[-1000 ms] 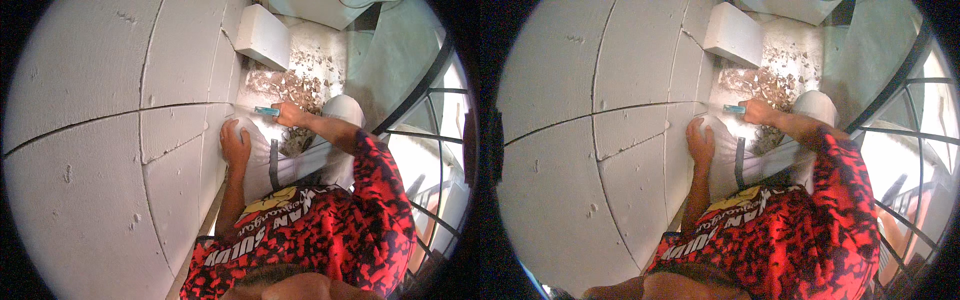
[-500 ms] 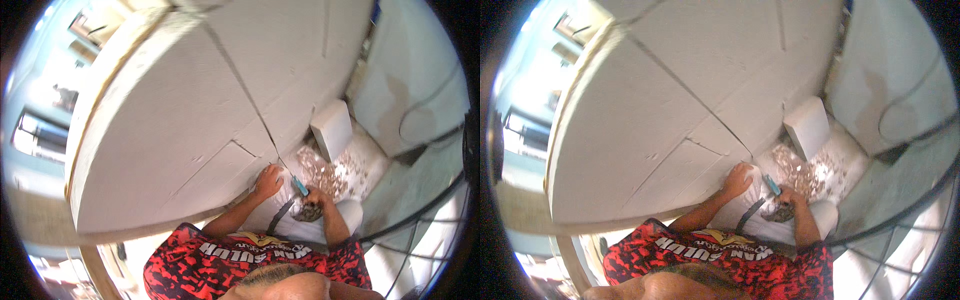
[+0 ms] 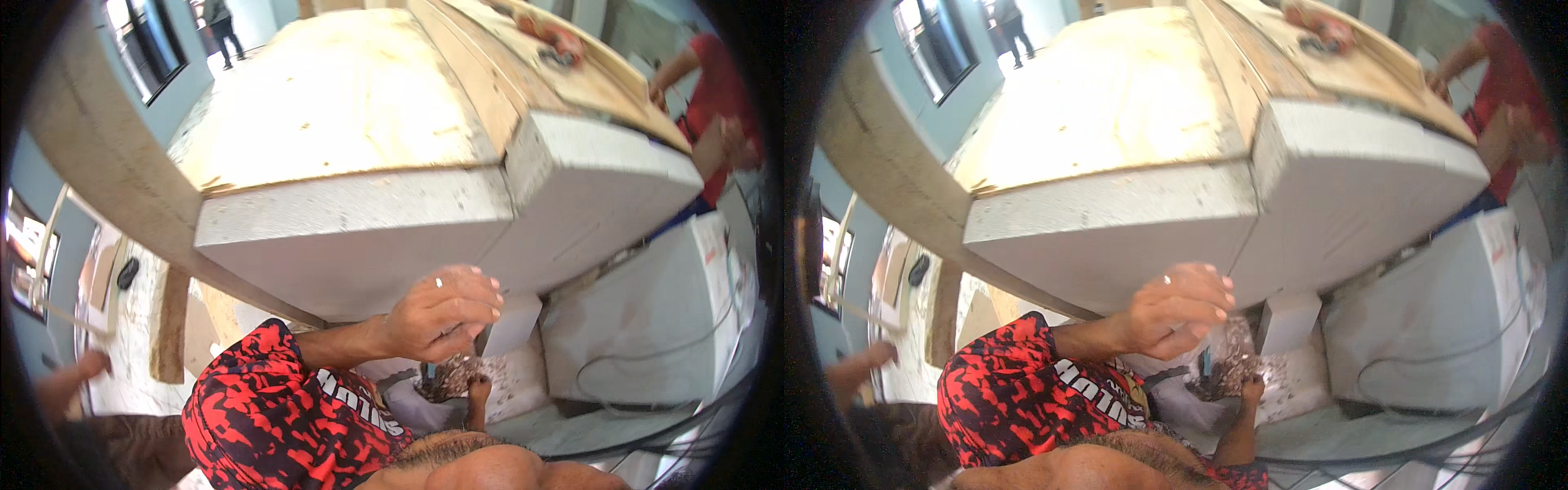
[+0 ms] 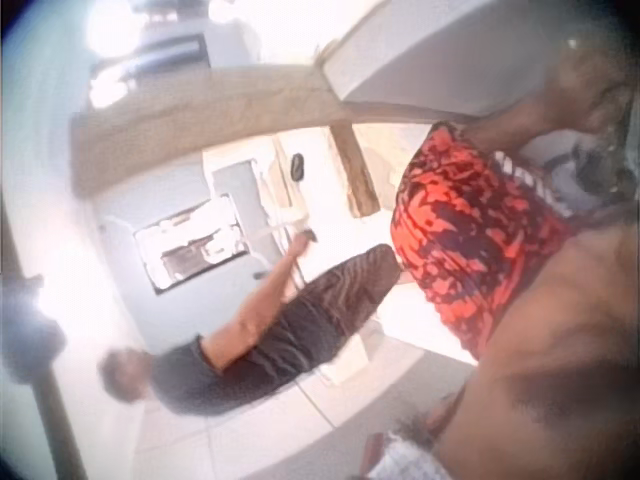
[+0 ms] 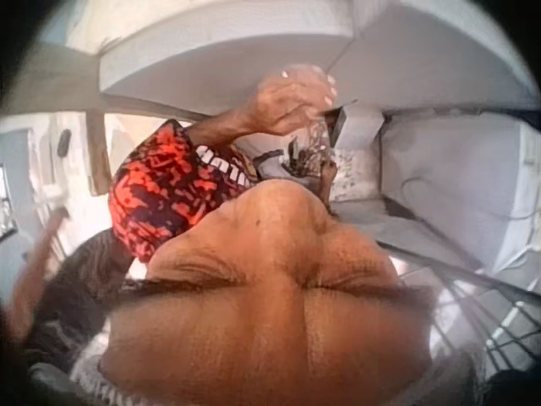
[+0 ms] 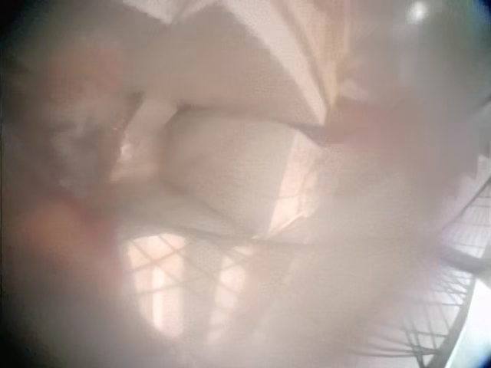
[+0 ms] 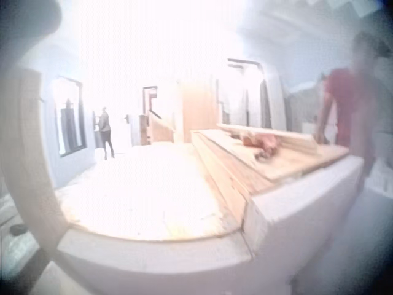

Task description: The person uses a saw to cut into lightweight concrete bricks and then pulls a cut piece away by hand.

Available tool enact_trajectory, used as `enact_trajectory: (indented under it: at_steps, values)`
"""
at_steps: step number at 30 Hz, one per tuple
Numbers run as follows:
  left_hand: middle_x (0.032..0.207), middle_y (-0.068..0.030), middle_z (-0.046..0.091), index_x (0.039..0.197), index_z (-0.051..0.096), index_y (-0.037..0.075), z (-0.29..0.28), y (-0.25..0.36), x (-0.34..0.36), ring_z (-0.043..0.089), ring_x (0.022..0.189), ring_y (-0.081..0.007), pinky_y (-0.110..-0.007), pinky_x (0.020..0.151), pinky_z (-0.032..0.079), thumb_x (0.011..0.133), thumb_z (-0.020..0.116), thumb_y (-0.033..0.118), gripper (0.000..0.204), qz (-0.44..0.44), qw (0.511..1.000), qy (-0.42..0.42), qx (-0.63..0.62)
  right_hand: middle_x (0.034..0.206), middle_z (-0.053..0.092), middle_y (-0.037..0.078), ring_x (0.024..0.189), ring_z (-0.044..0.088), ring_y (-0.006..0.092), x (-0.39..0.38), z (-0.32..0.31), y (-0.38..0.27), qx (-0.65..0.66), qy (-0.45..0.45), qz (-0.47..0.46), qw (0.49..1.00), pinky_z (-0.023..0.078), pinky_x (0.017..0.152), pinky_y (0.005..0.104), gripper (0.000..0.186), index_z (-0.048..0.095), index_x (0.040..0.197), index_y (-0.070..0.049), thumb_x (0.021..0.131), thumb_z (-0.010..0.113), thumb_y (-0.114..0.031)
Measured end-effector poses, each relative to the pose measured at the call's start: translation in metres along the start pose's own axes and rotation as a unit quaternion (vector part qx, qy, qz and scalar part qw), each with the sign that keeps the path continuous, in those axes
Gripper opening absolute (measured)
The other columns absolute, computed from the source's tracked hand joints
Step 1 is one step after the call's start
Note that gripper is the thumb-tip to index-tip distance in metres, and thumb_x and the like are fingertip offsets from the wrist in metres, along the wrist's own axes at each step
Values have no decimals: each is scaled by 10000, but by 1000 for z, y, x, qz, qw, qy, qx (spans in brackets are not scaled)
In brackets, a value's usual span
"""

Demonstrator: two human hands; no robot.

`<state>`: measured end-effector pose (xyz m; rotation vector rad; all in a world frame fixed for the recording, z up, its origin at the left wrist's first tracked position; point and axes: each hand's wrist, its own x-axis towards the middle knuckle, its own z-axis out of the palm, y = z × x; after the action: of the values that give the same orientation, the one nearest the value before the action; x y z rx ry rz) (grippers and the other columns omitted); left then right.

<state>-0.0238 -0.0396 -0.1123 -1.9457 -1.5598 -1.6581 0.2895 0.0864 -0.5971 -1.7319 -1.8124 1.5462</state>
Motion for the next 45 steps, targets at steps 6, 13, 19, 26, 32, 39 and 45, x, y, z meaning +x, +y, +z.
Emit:
enact_trajectory:
  at_steps: [6, 13, 19, 26, 32, 39, 45]
  values:
    - [1169, -118, 559, 1064, 579, 63, -46, 1, 61, 495, 1168, -306, -457, 986, 355, 817, 646, 174, 279, -150, 958, 18, 245, 770, 650, 128, 654, 607, 218, -11, -17, -35, 26, -14, 59, 998, 485, 624, 353, 212, 616, 914, 32, 854, 597, -171]
    - [1382, -130, 459, 1259, 541, 109, -48, -9, 83, 423, 1271, -282, -472, 1025, 320, 800, 637, 369, 537, -216, 874, -117, 420, 735, 632, 110, 605, 586, 188, -68, -44, -126, 50, -58, 77, 994, 465, 549, 319, 198, 608, 908, 28, 874, 586, -165]
    - [1378, -138, 469, 1317, 508, 105, -47, -16, 69, 431, 1268, -299, -494, 1027, 320, 775, 661, 382, 627, -182, 857, -152, 457, 704, 616, 95, 562, 568, 163, -106, -53, -167, 76, -96, 57, 991, 448, 484, 290, 188, 601, 903, 26, 892, 577, -160]
    - [1467, -173, 330, 1409, 366, 79, -27, -40, 55, 330, 1334, -339, -545, 1071, 248, 780, 651, 425, 773, -245, 856, -218, 399, 788, 611, 87, 640, 578, 156, -87, -56, -258, 17, -113, 34, 993, 469, 532, 262, 201, 598, 952, 27, 909, 559, -165]
    - [1485, -220, 260, 1429, 304, 44, -17, -57, 65, 234, 1373, -369, -565, 1100, 157, 797, 631, 387, 790, -296, 879, -258, 272, 895, 641, 107, 715, 594, 159, -57, -79, -359, -79, -130, -61, 986, 488, 601, 292, 365, 612, 1021, 21, 916, 558, -324]
    - [1453, -237, 310, 1391, 370, 38, 0, -95, 27, 267, 1349, -406, -539, 1107, 185, 862, 569, 343, 642, -289, 938, -160, 103, 1198, 537, 125, 1075, 540, 215, -53, -50, -508, 80, -251, 0, 965, 470, 861, 361, 647, 473, 1288, 1, 909, 540, -519]
    - [1271, -179, 539, 1266, 508, 15, -57, -84, -17, 516, 1159, -336, -410, 994, 391, 898, 545, 296, 464, -494, 863, -26, -103, 1277, 507, 144, 1136, 528, 302, -50, -17, -522, 240, -255, 132, 927, 464, 919, 468, 673, 448, 1300, -56, 846, 631, -518]
